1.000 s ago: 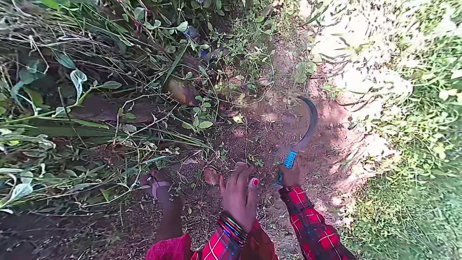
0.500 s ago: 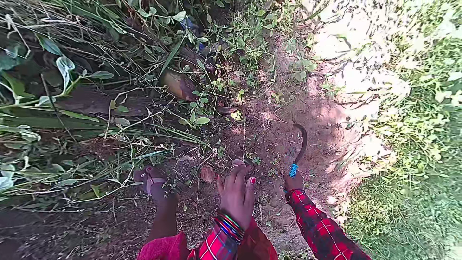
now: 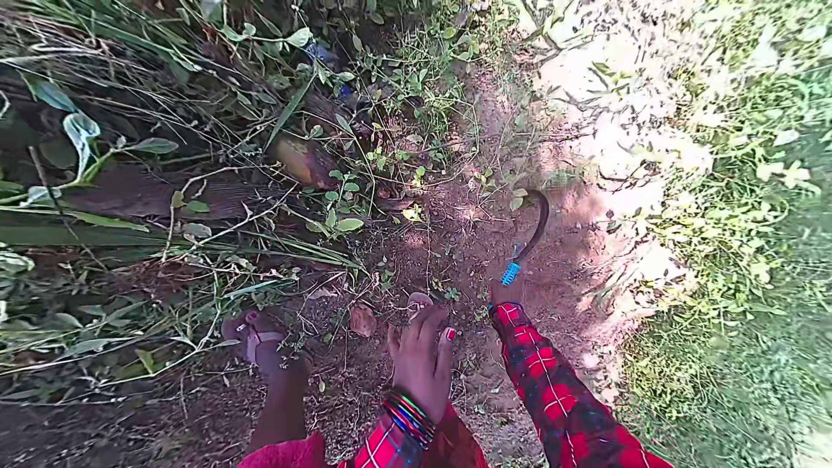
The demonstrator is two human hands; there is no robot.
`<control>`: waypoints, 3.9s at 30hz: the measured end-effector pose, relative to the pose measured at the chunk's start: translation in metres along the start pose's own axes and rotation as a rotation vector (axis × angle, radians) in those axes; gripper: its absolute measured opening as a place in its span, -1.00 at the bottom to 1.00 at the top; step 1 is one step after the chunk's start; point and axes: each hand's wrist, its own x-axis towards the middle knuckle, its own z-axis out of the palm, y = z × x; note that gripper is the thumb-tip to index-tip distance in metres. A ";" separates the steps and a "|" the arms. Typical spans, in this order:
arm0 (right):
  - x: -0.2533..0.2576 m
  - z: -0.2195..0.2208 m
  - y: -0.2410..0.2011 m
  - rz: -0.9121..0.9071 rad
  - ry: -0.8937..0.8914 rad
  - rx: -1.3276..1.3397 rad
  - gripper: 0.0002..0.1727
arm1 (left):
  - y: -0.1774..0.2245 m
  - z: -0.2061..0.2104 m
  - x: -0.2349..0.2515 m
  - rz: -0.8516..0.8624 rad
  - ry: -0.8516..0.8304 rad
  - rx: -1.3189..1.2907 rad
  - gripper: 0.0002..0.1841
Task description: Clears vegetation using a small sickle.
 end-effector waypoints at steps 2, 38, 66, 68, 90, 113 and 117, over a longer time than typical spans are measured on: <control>-0.020 -0.004 0.048 -0.005 -0.073 -0.054 -0.26 | 0.002 0.001 -0.001 -0.001 -0.014 -0.008 -0.49; -0.015 -0.030 -0.005 -0.014 -0.248 0.208 -0.40 | 0.001 0.009 0.000 -0.001 -0.051 0.020 -0.50; 0.045 -0.059 -0.035 0.041 0.190 0.361 -0.40 | -0.001 0.007 0.000 -0.005 -0.067 0.031 -0.50; 0.049 -0.050 -0.008 0.041 0.087 0.284 -0.38 | 0.001 0.007 0.001 -0.019 -0.080 0.030 -0.50; -0.028 -0.060 0.047 -0.060 -0.102 0.336 -0.41 | 0.000 0.013 -0.002 -0.009 -0.087 0.048 -0.51; -0.077 -0.010 -0.010 -0.043 -0.069 0.483 -0.37 | -0.005 -0.013 -0.001 -0.021 -0.067 0.020 -0.48; -0.074 0.044 -0.045 0.108 -0.001 0.663 -0.55 | -0.012 -0.022 -0.003 -0.039 0.024 -0.023 -0.49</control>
